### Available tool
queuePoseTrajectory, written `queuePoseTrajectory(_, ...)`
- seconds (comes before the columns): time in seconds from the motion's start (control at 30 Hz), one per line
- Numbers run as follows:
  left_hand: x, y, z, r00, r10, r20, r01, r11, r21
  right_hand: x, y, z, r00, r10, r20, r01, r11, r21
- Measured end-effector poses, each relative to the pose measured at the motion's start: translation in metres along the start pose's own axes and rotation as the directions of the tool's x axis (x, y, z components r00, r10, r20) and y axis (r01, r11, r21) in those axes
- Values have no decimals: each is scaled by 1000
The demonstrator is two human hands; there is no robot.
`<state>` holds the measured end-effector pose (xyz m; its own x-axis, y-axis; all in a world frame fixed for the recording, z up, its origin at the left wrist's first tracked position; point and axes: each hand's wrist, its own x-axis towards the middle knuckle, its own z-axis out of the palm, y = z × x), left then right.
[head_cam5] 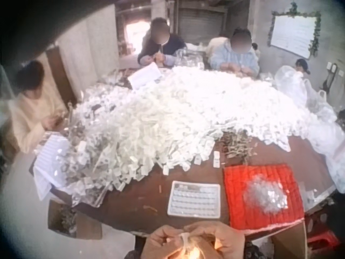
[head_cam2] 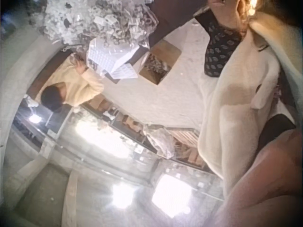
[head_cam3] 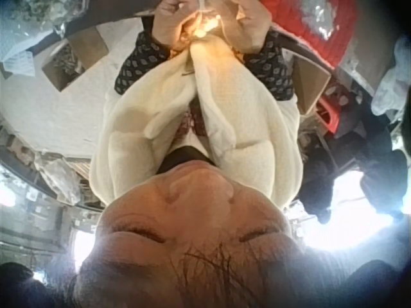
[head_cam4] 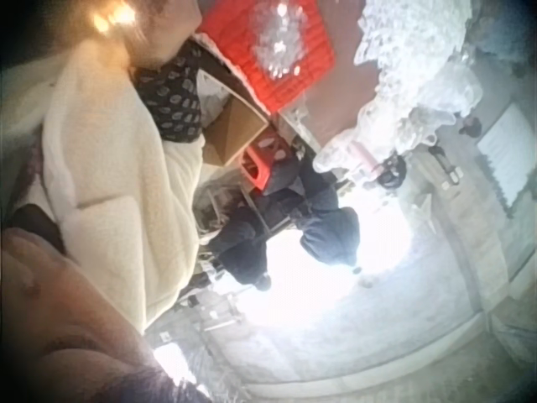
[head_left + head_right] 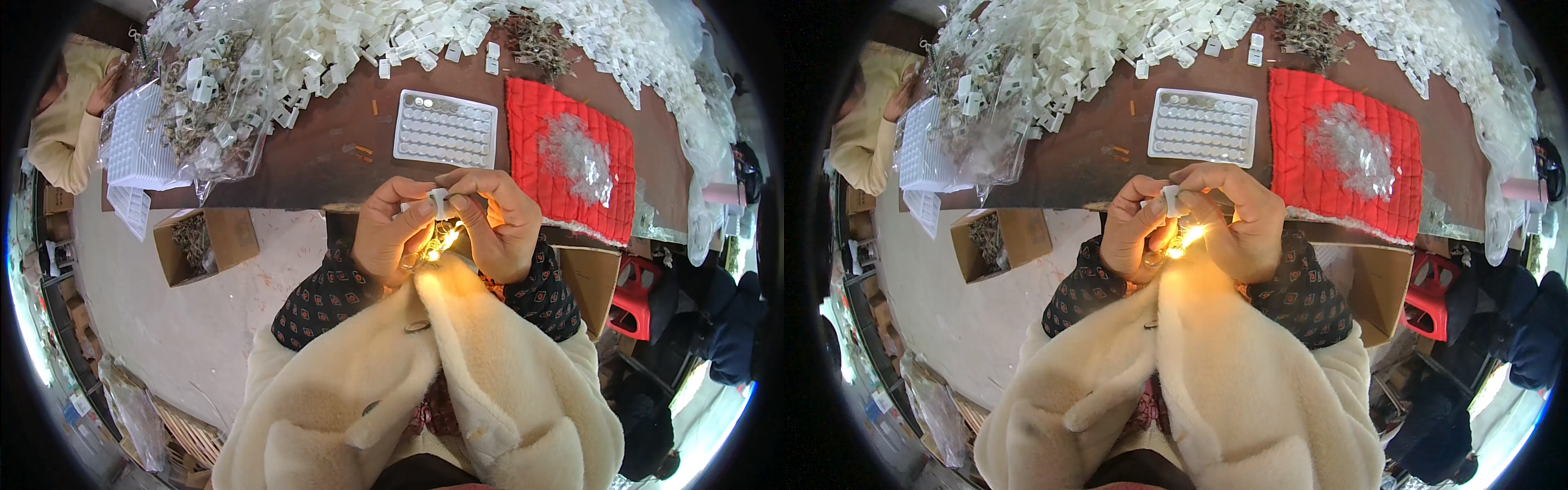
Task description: The person assembles small electronic components by inserting pins into white plastic housings and soldering them in place. They repeatedly pick components from a tray, align them, and use a soldering iron to secure the connections, then place the finished units on the table.
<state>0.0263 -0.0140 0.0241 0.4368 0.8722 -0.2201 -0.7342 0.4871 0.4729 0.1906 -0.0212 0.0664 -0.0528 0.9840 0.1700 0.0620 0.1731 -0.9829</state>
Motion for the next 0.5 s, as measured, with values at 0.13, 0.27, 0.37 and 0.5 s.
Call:
queuePoseTrajectory(0.13,0,3,0,1000,-12,-21,11,1000,-23,6,-2,-4,997,-31,76,42,988,-149)
queuePoseTrajectory(0.27,-2,5,2,995,-22,-96,25,999,27,10,-8,-8,993,-80,90,99,968,-232)
queuePoseTrajectory(0.37,-3,4,3,994,-3,-105,10,998,64,13,-10,-7,985,-130,109,154,955,-254)
queuePoseTrajectory(0.5,-2,6,1,994,-17,-109,25,997,74,20,-11,-15,971,-68,228,129,955,-265)
